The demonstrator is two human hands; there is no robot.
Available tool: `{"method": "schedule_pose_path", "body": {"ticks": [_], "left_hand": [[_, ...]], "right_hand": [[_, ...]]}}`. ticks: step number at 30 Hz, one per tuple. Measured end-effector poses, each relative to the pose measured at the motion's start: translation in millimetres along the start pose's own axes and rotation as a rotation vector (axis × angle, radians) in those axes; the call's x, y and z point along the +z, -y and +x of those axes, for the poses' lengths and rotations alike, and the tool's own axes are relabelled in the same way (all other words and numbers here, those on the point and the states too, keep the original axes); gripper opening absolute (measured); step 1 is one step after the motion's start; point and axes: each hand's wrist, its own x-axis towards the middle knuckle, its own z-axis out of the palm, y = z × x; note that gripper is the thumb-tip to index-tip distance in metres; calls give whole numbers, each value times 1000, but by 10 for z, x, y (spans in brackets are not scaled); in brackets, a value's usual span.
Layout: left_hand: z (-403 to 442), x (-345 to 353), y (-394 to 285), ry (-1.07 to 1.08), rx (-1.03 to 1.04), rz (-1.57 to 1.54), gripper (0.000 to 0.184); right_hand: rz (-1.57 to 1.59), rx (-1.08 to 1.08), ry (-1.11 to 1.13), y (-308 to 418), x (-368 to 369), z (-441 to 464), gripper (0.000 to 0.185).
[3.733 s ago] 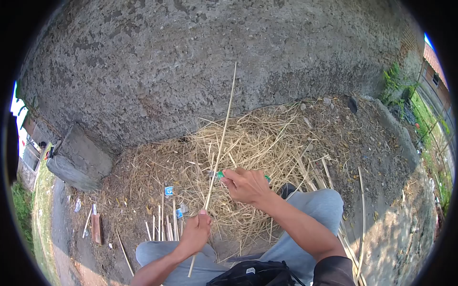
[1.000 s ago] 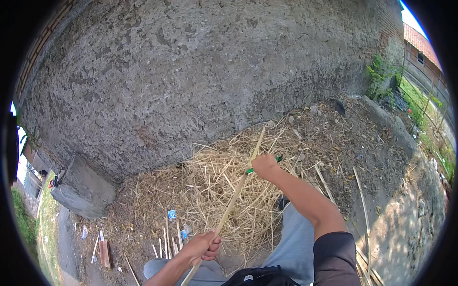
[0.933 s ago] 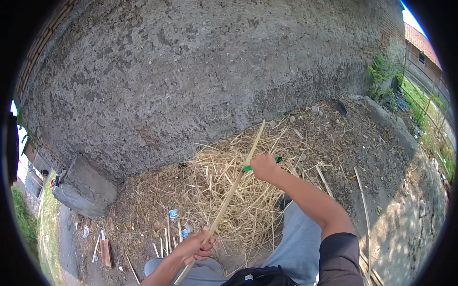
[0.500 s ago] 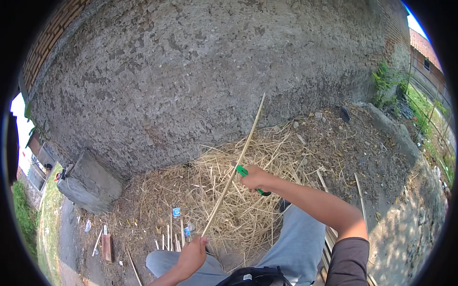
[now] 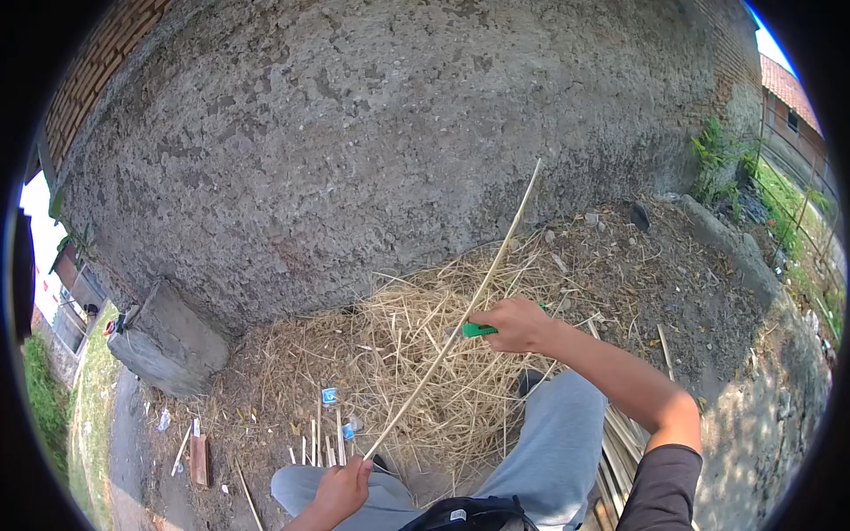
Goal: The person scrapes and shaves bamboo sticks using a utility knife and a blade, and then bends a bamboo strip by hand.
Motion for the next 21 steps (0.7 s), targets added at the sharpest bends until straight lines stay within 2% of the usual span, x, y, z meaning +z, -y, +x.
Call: {"method": "schedule_pose_path", "body": {"ticks": [2, 3, 5, 13, 19, 21], "left_hand": [[59, -26, 194, 65, 133, -130, 25], [72, -78, 260, 68, 130, -131, 25], [160, -229, 365, -45, 182, -7, 25], [266, -617, 386, -77, 214, 190, 25], [353, -773, 464, -145, 174, 261, 20], [349, -938, 546, -169, 173, 258, 18]], "right_hand": [[-65, -172, -46, -127, -22, -2, 30], [-62, -172, -43, -123, -35, 3, 30], [-21, -236, -34, -80, -98, 21, 34], [-92, -288, 3, 74, -440, 89, 33], [-193, -294, -87, 48, -360, 81, 25], [-448, -398, 256, 6, -390, 24, 23]]}}
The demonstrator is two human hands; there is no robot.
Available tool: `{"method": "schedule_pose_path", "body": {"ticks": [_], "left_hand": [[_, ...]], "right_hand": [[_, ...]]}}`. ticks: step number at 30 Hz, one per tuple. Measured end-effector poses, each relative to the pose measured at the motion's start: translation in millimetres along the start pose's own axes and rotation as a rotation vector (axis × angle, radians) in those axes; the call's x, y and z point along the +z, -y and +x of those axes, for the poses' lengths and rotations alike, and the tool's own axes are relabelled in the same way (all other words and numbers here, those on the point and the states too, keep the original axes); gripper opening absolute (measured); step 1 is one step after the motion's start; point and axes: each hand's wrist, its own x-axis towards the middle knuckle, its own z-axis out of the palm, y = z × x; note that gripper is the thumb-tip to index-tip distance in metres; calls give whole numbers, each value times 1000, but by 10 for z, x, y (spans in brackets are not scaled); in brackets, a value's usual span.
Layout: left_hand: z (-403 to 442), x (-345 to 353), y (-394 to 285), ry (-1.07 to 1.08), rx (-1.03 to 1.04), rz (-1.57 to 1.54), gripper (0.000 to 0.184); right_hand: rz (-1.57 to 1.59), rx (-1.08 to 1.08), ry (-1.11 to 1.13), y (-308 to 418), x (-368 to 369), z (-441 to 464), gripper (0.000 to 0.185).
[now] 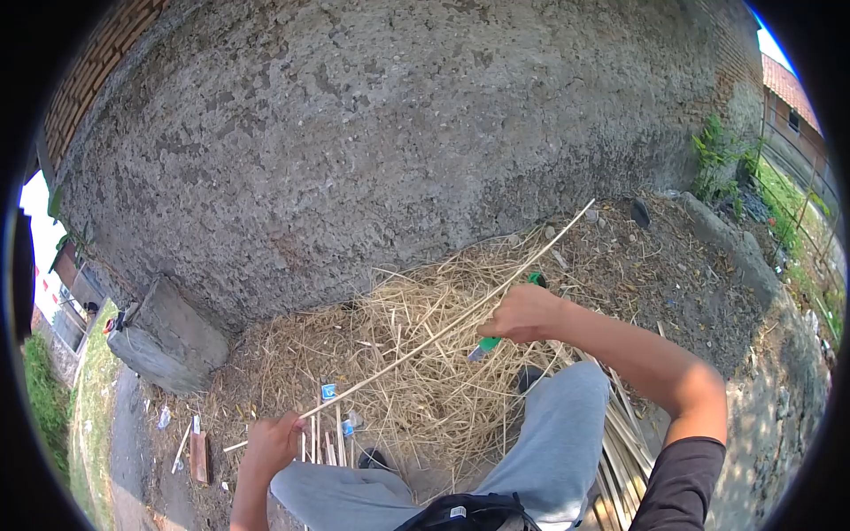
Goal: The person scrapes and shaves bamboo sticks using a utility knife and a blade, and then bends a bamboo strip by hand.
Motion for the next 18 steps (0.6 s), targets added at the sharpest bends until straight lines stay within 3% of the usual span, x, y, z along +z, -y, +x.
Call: {"method": "schedule_pose_path", "body": {"ticks": [2, 4, 6, 8, 9, 12, 14, 16, 17, 18], "left_hand": [[31, -211, 164, -40, -124, 58, 20], [42, -348, 217, 15, -154, 79, 22], [46, -498, 259, 72, -197, 103, 25], [99, -685, 304, 136, -269, 134, 27], [100, -792, 350, 116, -278, 118, 27], [16, -1149, 465, 98, -311, 128, 26], [-85, -1433, 416, 72, -357, 100, 24], [-239, -1619, 454, -17, -338, 138, 23], [-338, -1699, 479, -81, -282, 208, 23], [-465, -1754, 494, -187, -249, 299, 23]], "right_hand": [[9, 37, -42, -34, 152, -110, 27], [168, 285, -280, -46, 113, -183, 34], [288, 388, -261, -18, 28, -333, 39], [474, 631, -480, 62, 91, -528, 36], [481, 632, -474, 95, 186, -642, 36], [516, 1153, -564, 359, 636, -1177, 40], [589, 1403, -522, 646, 1156, -1602, 41], [637, 1579, -381, 1115, 2291, -2183, 45], [626, 1545, -333, 1493, 2899, -2469, 38], [1058, 1725, -233, 1873, 3219, -2606, 32]]}}
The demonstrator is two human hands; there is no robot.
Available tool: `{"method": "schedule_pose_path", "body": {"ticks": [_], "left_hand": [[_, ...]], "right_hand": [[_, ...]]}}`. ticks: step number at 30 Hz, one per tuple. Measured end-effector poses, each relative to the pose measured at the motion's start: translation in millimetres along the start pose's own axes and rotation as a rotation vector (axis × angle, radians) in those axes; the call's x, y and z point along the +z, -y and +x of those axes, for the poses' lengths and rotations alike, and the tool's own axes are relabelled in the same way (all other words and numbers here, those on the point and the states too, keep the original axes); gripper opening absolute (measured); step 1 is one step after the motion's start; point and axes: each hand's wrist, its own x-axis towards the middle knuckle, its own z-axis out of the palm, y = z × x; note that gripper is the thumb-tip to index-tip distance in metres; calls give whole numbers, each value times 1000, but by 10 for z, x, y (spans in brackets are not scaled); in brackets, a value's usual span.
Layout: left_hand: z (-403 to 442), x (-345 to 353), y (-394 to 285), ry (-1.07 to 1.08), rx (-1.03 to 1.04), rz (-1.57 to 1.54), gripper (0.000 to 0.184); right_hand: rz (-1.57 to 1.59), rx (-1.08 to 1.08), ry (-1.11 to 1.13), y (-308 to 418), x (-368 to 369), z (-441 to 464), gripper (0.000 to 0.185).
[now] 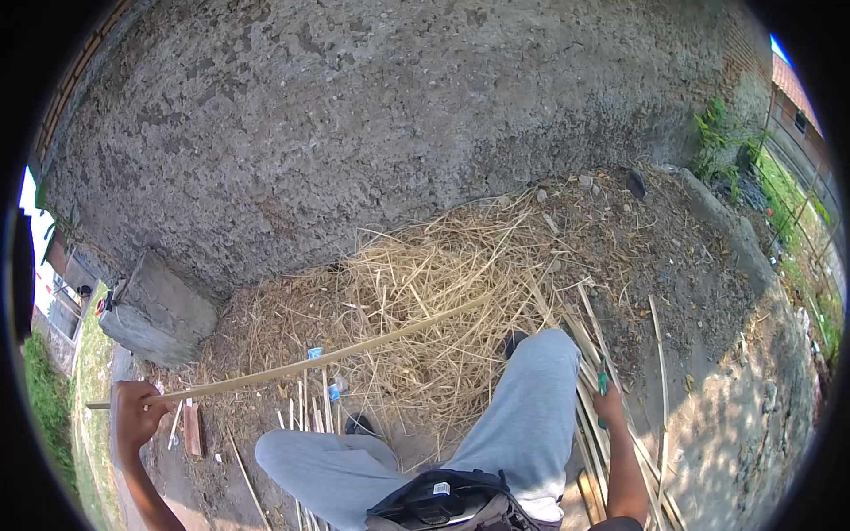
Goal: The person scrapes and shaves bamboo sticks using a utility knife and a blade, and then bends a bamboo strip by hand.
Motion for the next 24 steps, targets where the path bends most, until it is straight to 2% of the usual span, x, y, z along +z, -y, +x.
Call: {"method": "schedule_pose_path", "body": {"ticks": [2, 3, 4, 5, 6, 8, 10, 13, 16, 19, 24], "left_hand": [[-92, -205, -13, -10, -148, 43, 25], [-159, -220, 42, -146, -95, 20, 25], [-224, -245, 83, -283, -40, -1, 26], [-198, -372, 26, -269, 70, 124, 28], [-212, -470, 11, -260, 60, 131, 28], [-244, -609, -14, -135, 86, 220, 29], [-273, -689, -144, -175, 89, 224, 32], [-309, -802, -291, -107, 71, 312, 34], [-229, -741, -418, -116, 140, 287, 31], [-76, -695, -559, -142, 291, 307, 38], [207, -653, -634, -55, 306, 296, 35]], "right_hand": [[224, 276, 220, -653, 396, -504, 23], [66, 232, 254, -524, 417, -893, 21], [231, 203, 313, -1120, 779, -1002, 17], [162, 204, 345, -1270, 890, -1228, 17], [59, 207, 346, -1261, 910, -1425, 17], [-70, 182, 326, -1328, 1004, -1660, 16], [-161, 137, 279, -1334, 1042, -1791, 15], [-259, 63, 213, -1375, 1065, -1887, 15], [-322, -2, 149, -1407, 1078, -1948, 14], [-376, -65, 76, -1452, 1067, -2008, 13], [-463, -168, -63, -1612, 1102, -2160, 12]]}}
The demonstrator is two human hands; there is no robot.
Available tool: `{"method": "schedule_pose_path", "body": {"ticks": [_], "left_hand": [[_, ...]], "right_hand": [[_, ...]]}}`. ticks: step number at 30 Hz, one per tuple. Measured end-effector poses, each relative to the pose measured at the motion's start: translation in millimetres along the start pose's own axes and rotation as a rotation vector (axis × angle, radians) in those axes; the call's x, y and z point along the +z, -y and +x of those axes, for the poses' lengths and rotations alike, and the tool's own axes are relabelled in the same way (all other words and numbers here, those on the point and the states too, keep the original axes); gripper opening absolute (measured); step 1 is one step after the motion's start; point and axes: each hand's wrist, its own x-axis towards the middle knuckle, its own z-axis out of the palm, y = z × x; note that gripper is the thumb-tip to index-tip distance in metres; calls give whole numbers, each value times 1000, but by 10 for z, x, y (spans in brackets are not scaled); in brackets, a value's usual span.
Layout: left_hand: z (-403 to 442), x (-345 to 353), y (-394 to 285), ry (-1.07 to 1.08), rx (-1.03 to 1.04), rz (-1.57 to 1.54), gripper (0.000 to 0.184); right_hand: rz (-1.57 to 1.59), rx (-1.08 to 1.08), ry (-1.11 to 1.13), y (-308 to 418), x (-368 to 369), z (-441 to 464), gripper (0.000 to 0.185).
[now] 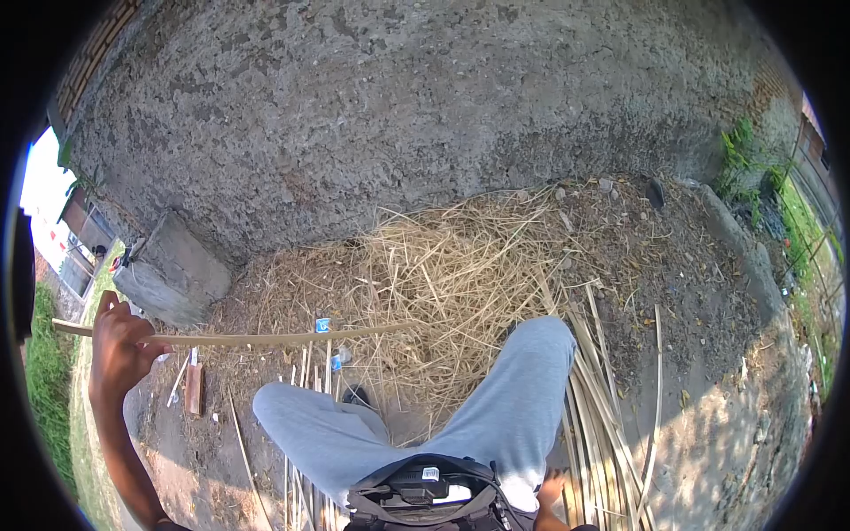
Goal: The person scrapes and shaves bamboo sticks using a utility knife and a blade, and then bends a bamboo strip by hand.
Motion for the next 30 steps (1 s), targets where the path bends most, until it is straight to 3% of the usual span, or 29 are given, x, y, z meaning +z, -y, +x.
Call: {"method": "schedule_pose_path", "body": {"ticks": [3, 9, 13, 22, 30], "left_hand": [[253, -53, -127, 81, 61, -9, 25], [540, 36, -320, 155, 134, -12, 27], [679, 56, -415, 122, 186, -6, 29], [784, 357, -582, 39, 232, 89, 24], [867, 706, -597, -48, 244, 80, 22]], "right_hand": [[-52, -54, -105, -124, 107, -144, 11], [-174, -207, -386, -524, 433, -412, 9], [-194, -242, -391, -591, 399, -504, 9], [-116, -216, -31, 141, -16, -117, 10], [-89, -295, 161, 977, -184, 469, 11]]}}
